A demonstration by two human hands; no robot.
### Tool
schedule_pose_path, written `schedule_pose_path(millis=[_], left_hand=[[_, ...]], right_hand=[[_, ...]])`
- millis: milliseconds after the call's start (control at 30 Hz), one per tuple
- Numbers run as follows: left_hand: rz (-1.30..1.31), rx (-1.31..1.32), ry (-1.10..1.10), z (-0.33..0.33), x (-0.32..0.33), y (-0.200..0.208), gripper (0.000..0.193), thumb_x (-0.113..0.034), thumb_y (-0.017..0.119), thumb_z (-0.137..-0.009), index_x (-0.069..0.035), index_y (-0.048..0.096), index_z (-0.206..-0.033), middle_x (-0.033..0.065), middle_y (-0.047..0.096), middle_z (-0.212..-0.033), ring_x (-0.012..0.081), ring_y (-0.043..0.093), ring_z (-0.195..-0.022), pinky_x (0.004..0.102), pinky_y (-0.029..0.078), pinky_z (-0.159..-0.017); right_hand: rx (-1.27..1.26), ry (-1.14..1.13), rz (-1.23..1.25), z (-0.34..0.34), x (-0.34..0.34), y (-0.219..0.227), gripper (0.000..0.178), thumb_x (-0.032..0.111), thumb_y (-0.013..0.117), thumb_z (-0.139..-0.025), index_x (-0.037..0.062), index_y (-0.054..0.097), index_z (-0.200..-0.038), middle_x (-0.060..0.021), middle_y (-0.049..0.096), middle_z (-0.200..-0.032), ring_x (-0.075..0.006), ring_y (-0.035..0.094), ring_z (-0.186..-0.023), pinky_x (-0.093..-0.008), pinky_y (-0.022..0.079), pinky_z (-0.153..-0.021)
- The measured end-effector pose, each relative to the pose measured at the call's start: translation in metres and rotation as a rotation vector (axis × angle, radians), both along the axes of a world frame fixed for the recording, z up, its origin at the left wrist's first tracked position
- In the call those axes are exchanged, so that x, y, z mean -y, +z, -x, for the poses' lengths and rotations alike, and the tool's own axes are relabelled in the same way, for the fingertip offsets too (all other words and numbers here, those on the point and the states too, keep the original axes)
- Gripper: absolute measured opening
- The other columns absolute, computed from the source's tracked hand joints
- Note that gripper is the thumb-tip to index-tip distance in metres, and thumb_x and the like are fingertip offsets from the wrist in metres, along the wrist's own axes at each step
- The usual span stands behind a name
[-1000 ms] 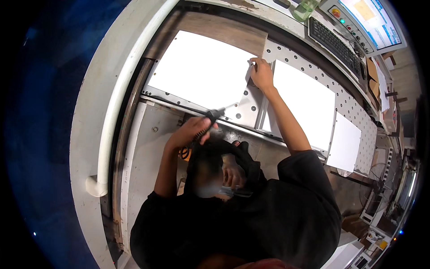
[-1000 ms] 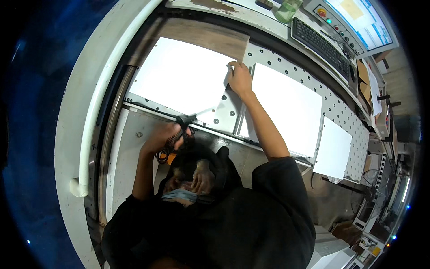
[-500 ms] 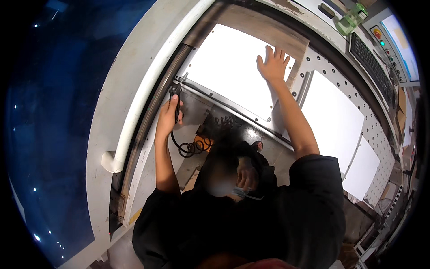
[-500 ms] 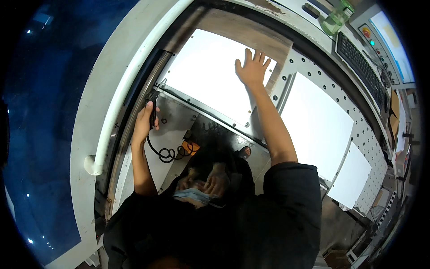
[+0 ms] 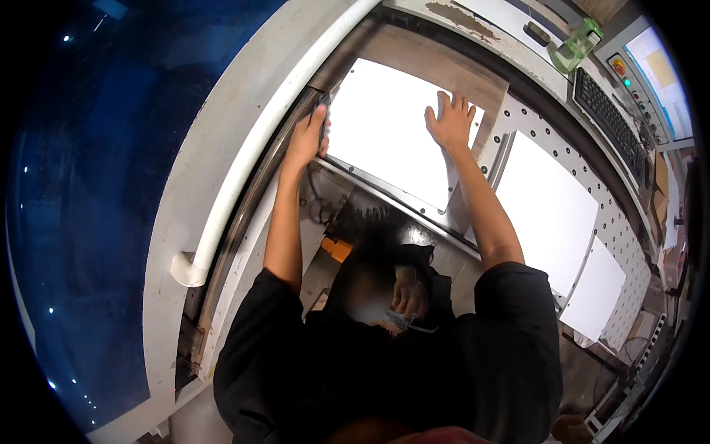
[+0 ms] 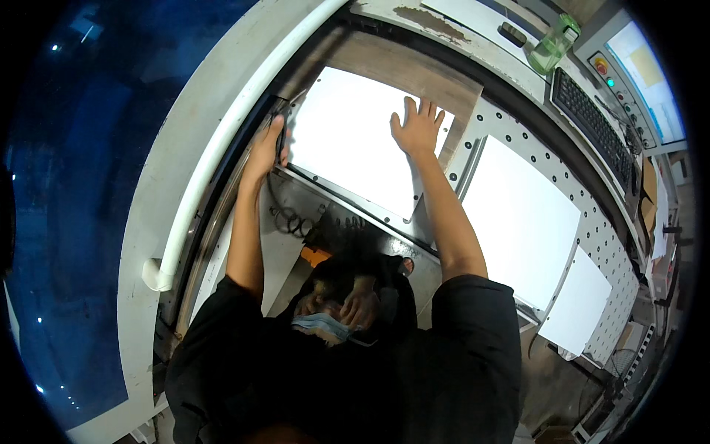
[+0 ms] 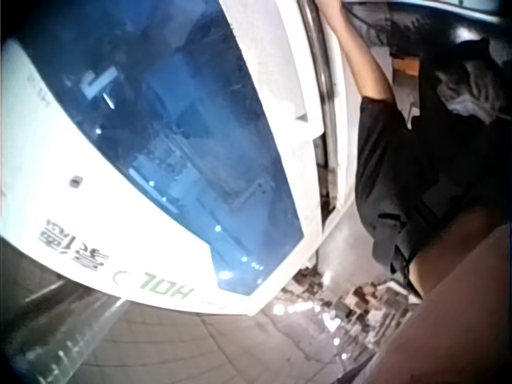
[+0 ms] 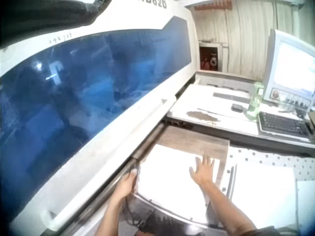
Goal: The person places white rectangular panels onto a perforated metal workbench and secures them using a pneumatic tool. They repeatedly position the panels, align them with the bench holes, and use the tool to fasten them in place.
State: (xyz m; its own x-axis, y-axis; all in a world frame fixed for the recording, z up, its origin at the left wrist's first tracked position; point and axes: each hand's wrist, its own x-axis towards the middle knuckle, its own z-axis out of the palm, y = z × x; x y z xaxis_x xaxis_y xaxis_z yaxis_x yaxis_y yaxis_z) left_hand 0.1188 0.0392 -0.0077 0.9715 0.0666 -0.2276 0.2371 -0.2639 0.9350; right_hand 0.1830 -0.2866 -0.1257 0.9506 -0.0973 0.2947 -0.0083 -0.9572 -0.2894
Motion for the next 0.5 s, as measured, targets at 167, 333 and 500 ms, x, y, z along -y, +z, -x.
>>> schedule_pose_path(millis=[167, 333, 500], left_hand=[[0.099, -0.155, -0.219, -0.030, 0.027, -0.012, 0.067, -0.069, 0.047, -0.100, -0.004, 0.062, -0.094, -0.0012, 0.052, -0.056, 0.0117, 0.052, -0.045, 0.0277, 0.040, -0.044], [0.356, -0.351, -0.858, 0.056, 0.037, 0.011, 0.057, -0.057, 0.050, -0.102, -0.003, 0.068, -0.106, 0.0017, 0.059, -0.065, 0.0120, 0.058, -0.055, 0.0269, 0.047, -0.053], [0.158, -0.349, -0.944, 0.104, 0.012, 0.045, 0.049, -0.046, 0.056, -0.102, -0.001, 0.070, -0.110, 0.0017, 0.060, -0.069, 0.0115, 0.057, -0.062, 0.0253, 0.046, -0.059]], right_hand=[[0.070, 0.016, -0.021, -0.002, 0.002, -0.006, 0.053, 0.035, 0.058, -0.095, 0.0080, 0.056, -0.141, -0.0285, 0.046, -0.148, -0.0473, 0.036, -0.142, -0.0652, 0.018, -0.120], [0.084, 0.008, -0.071, -0.001, 0.003, -0.009, 0.050, 0.033, 0.059, -0.093, 0.0092, 0.056, -0.138, -0.0263, 0.047, -0.147, -0.0448, 0.037, -0.142, -0.0650, 0.019, -0.119], [0.139, -0.009, -0.036, -0.003, 0.001, -0.015, 0.047, 0.031, 0.060, -0.091, 0.0111, 0.058, -0.134, -0.0241, 0.051, -0.143, -0.0436, 0.041, -0.139, -0.0651, 0.022, -0.116]])
